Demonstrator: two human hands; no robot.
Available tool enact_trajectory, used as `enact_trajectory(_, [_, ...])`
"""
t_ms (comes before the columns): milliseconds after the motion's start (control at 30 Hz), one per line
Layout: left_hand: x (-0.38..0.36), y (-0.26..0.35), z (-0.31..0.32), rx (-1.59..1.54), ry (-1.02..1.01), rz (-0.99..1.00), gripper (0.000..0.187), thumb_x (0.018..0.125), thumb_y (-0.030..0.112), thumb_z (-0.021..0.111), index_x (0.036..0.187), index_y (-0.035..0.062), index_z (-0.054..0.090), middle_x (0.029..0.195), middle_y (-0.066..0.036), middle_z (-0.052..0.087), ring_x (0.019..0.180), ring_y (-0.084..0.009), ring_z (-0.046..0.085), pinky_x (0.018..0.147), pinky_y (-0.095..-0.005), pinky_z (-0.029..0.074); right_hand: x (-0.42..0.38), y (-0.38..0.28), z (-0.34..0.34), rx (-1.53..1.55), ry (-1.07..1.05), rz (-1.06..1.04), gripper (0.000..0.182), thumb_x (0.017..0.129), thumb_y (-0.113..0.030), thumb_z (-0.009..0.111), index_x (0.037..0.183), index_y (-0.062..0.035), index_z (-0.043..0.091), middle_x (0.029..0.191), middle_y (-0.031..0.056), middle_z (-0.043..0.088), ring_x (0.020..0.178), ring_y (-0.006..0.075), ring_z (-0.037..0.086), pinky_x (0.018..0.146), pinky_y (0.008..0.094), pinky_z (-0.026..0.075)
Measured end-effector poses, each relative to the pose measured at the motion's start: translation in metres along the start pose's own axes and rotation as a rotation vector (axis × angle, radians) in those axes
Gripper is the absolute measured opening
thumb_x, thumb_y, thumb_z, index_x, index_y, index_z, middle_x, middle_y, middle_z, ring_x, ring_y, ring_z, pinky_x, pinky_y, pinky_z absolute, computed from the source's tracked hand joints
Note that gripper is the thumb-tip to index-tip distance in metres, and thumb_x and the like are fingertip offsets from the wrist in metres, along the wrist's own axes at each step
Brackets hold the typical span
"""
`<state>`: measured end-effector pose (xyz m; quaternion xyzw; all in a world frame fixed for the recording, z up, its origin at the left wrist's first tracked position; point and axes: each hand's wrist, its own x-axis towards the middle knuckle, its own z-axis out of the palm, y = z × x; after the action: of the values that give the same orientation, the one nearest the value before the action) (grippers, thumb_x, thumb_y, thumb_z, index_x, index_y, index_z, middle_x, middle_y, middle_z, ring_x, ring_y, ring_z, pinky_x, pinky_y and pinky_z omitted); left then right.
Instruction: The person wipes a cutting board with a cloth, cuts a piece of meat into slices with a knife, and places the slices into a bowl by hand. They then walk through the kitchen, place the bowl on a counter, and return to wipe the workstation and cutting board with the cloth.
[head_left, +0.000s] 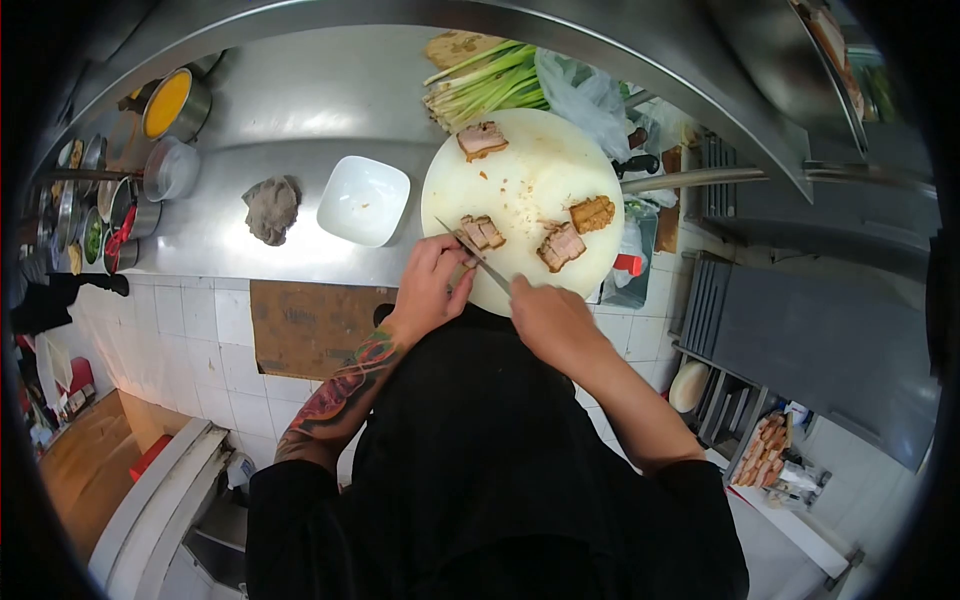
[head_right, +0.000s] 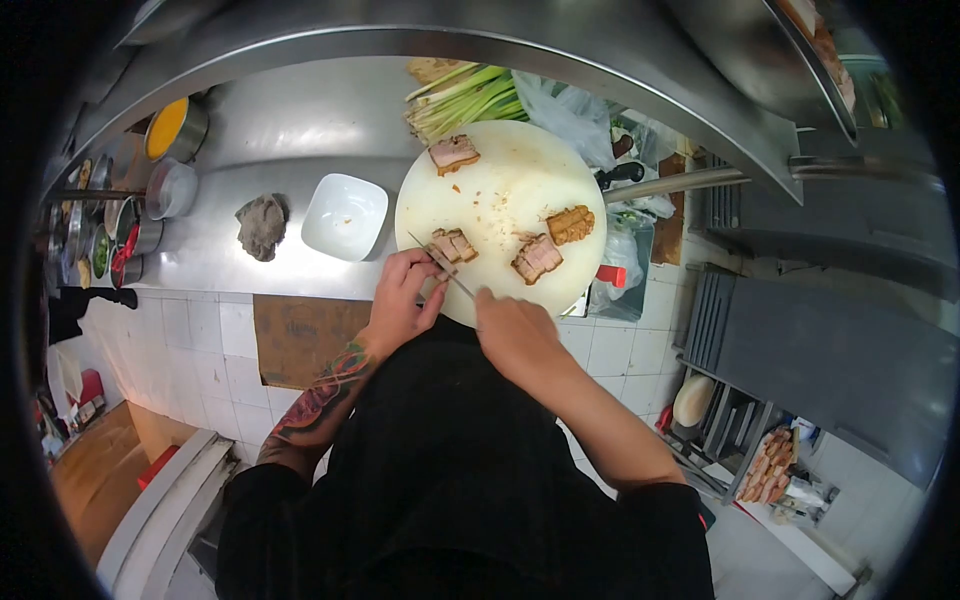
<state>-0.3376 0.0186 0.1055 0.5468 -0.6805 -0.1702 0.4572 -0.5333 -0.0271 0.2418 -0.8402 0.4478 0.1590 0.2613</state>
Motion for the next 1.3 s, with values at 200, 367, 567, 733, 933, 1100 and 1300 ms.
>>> enact_trajectory(200, [-0.006,-0.002,0.001,-0.003,-0.01,-0.028,0.037,0.079,0.005,0.083,0.111,0.0021,0.064,0.119,-0.017,0.06,0.11,-0.0387,0.059,0.093,-0.0457,0.051,0.026,0.015,0.017,0.084,0.161,-0.051,0.017,0.101,-0.018,0.059,0.102,-0.0007,0.057,0.075,0.0233,0.07,0.077,0.045,0.071,0.071,0.056,0.056])
enact_trajectory(367, [0.001,0.015,-0.004,0.053,-0.004,-0.087,0.077,0.082,0.015,0.086,0.147,-0.0011,0.048,0.139,-0.025,0.052,0.121,-0.0447,0.052,0.105,-0.0506,0.045,-0.015,0.042,-0.005,0.353,0.221,0.023,0.021,0.103,-0.022,0.061,0.104,-0.001,0.057,0.076,0.0241,0.069,0.077,0.0472,0.069,0.071,0.0559,0.053])
enact_trajectory(567, [0.002,-0.005,0.011,0.129,-0.111,-0.072,0.093,0.084,0.019,0.084,0.158,-0.0066,0.035,0.141,-0.026,0.052,0.122,-0.0451,0.052,0.107,-0.0516,0.043,-0.028,0.066,-0.002,0.492,0.28,0.137,0.024,0.103,-0.022,0.063,0.104,0.0014,0.059,0.08,0.0257,0.07,0.075,0.0483,0.067,0.069,0.0531,0.052])
enact_trajectory(733, [0.021,0.008,0.003,0.121,-0.09,-0.046,0.092,0.085,0.015,0.083,0.158,-0.0072,0.033,0.138,-0.024,0.057,0.12,-0.0433,0.054,0.106,-0.0498,0.044,-0.032,0.068,-0.004,0.615,0.254,0.234,0.025,0.103,-0.023,0.064,0.1,0.0019,0.058,0.077,0.0263,0.068,0.073,0.0481,0.066,0.066,0.0506,0.051])
enact_trajectory(933, [0.02,-0.001,0.009,0.051,-0.139,-0.065,0.096,0.084,0.014,0.085,0.161,-0.0057,0.032,0.135,-0.02,0.062,0.121,-0.0421,0.056,0.107,-0.0494,0.045,-0.028,0.075,0.003,0.599,0.302,0.196,0.027,0.102,-0.024,0.064,0.098,0.0014,0.057,0.075,0.0259,0.067,0.07,0.0475,0.065,0.065,0.0505,0.05])
enact_trajectory(1100, [0.019,0.005,0.007,0.019,-0.171,-0.055,0.093,0.084,0.013,0.084,0.158,-0.007,0.033,0.136,-0.024,0.059,0.121,-0.0437,0.055,0.106,-0.0485,0.046,-0.024,0.077,0.005,0.559,0.31,0.196,0.027,0.102,-0.023,0.065,0.097,0.0018,0.057,0.075,0.026,0.067,0.072,0.0477,0.066,0.065,0.052,0.05])
enact_trajectory(1300, [0.054,0.009,-0.008,0.13,-0.098,-0.048,0.091,0.084,0.018,0.084,0.158,-0.0049,0.037,0.147,-0.025,0.053,0.133,-0.0453,0.051,0.113,-0.0489,0.042,-0.008,0.073,-0.014,0.537,0.467,0.083,0.023,0.1,-0.02,0.065,0.1,0.0014,0.058,0.075,0.0253,0.068,0.073,0.0479,0.068,0.066,0.0542,0.051])
